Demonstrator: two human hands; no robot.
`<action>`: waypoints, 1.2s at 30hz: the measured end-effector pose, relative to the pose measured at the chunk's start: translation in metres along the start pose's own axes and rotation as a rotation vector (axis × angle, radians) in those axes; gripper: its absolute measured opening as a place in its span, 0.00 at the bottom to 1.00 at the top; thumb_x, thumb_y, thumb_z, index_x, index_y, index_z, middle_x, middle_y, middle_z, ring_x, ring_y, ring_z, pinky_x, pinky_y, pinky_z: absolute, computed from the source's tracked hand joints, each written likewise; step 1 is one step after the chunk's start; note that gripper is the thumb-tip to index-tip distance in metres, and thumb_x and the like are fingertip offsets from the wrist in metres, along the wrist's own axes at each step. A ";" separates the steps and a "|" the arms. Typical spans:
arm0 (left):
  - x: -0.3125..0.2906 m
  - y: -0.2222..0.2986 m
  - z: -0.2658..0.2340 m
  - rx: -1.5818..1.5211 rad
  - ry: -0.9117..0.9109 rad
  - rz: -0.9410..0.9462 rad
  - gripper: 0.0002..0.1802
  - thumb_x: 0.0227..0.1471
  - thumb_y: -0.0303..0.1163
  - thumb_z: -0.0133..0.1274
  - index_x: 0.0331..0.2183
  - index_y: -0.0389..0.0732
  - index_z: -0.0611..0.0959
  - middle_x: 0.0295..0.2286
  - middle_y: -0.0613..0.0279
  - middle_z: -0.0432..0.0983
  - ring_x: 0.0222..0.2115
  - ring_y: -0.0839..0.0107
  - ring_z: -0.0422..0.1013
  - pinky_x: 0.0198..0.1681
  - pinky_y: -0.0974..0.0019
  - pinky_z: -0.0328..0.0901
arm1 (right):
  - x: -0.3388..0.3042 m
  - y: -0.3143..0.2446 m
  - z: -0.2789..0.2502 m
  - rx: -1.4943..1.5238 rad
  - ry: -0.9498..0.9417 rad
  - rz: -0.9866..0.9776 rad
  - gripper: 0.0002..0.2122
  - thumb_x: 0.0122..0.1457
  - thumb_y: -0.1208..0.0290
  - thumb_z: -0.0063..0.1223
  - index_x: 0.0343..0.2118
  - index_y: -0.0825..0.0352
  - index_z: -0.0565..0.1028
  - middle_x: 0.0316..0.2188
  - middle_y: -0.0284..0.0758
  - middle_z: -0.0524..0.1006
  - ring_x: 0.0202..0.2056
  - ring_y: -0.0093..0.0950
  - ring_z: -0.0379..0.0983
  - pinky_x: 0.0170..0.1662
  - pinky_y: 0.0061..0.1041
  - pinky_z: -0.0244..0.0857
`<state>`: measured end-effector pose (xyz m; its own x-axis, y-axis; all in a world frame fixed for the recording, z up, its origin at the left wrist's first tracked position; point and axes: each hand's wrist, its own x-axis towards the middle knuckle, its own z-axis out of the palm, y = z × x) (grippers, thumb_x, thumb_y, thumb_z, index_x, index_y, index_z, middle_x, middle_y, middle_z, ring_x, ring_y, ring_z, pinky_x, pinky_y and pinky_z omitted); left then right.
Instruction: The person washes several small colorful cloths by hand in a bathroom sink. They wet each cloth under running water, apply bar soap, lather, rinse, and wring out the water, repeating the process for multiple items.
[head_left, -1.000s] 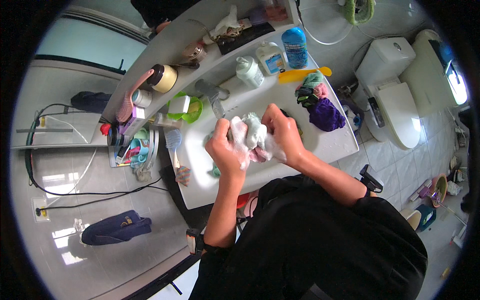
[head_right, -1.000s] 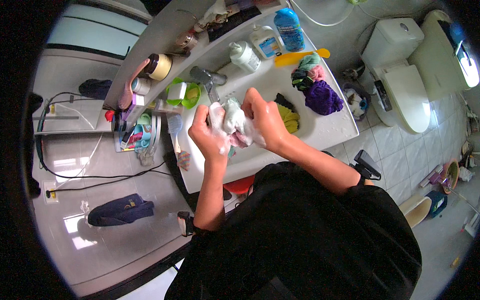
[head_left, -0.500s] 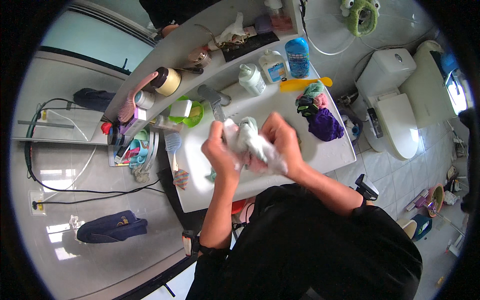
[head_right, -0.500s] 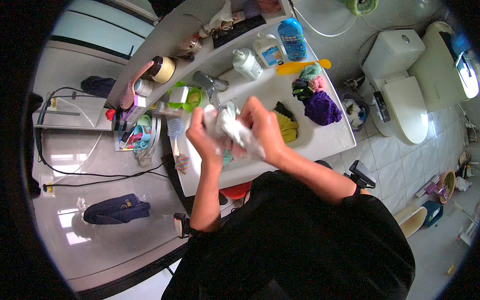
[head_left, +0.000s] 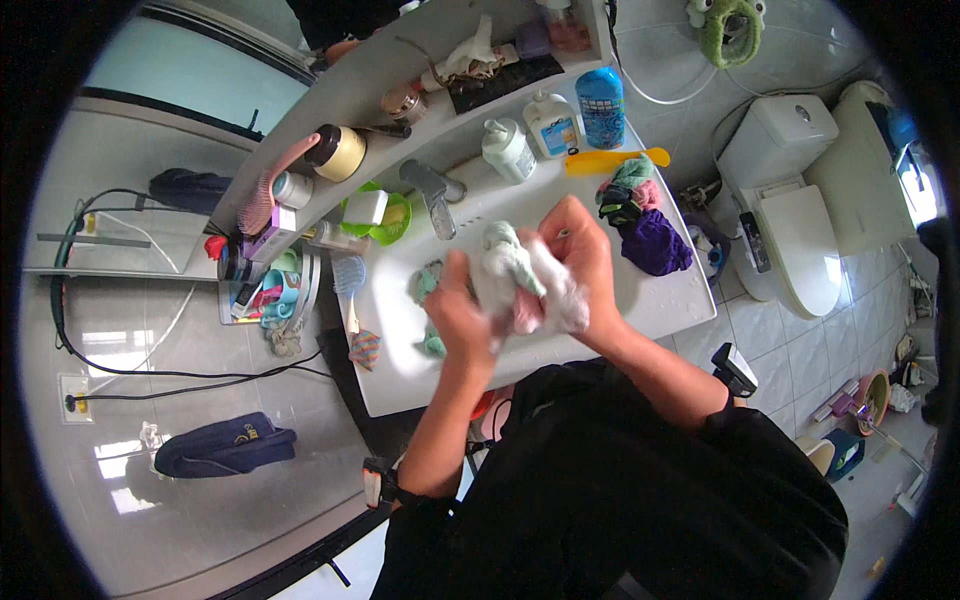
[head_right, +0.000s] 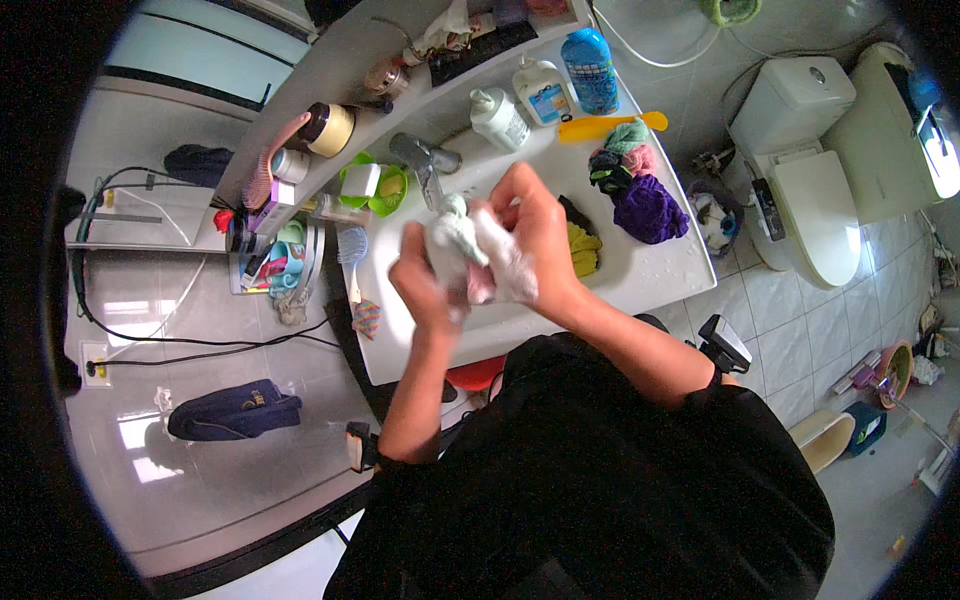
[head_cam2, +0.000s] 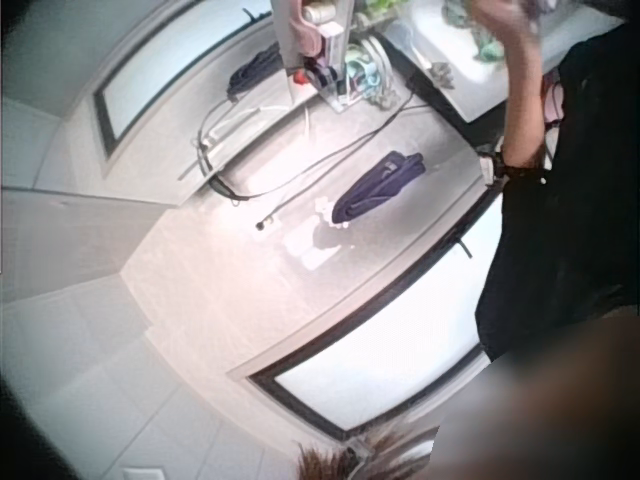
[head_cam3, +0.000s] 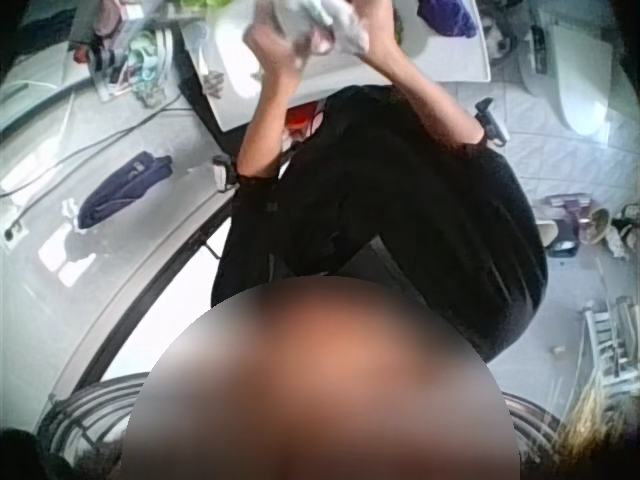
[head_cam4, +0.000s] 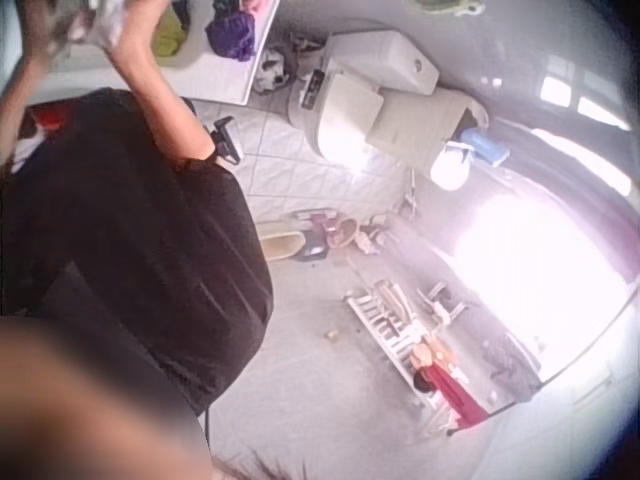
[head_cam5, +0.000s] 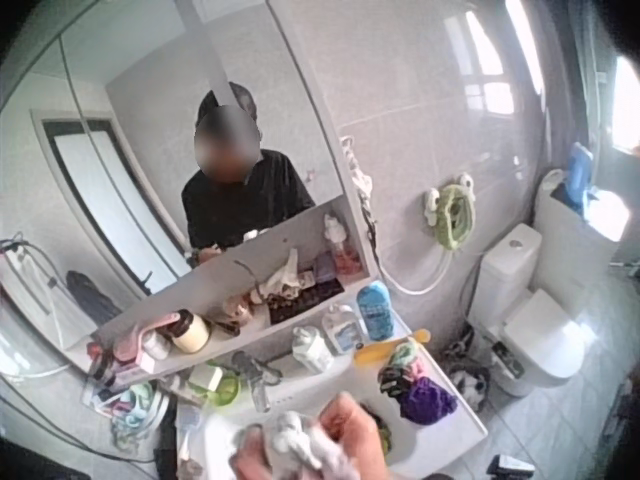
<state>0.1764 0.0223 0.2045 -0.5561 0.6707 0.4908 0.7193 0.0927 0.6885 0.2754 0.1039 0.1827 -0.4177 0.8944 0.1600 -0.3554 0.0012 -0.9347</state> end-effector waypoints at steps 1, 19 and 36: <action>-0.009 0.003 0.001 0.126 -0.016 0.059 0.14 0.44 0.32 0.58 0.22 0.41 0.68 0.16 0.69 0.65 0.20 0.81 0.62 0.23 0.71 0.61 | 0.005 0.002 0.000 -0.072 0.018 0.073 0.11 0.56 0.75 0.57 0.26 0.67 0.64 0.17 0.29 0.68 0.22 0.13 0.63 0.23 0.21 0.61; -0.017 0.000 -0.010 -0.158 0.113 0.040 0.19 0.52 0.38 0.55 0.20 0.40 0.66 0.17 0.71 0.61 0.21 0.83 0.56 0.22 0.72 0.55 | 0.003 0.009 -0.001 -0.201 -0.155 -0.013 0.10 0.54 0.74 0.57 0.26 0.68 0.64 0.16 0.35 0.69 0.20 0.18 0.65 0.24 0.25 0.63; -0.016 -0.036 -0.021 -0.903 0.020 -0.498 0.10 0.60 0.38 0.48 0.31 0.42 0.72 0.28 0.72 0.64 0.30 0.82 0.61 0.35 0.72 0.62 | 0.018 0.007 -0.015 0.014 -0.302 0.266 0.20 0.61 0.61 0.58 0.49 0.66 0.65 0.33 0.33 0.75 0.37 0.19 0.71 0.33 0.21 0.64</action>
<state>0.1503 -0.0075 0.1829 -0.7182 0.6945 0.0430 -0.1712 -0.2362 0.9565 0.2782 0.1266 0.1740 -0.7225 0.6913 0.0012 -0.2122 -0.2201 -0.9521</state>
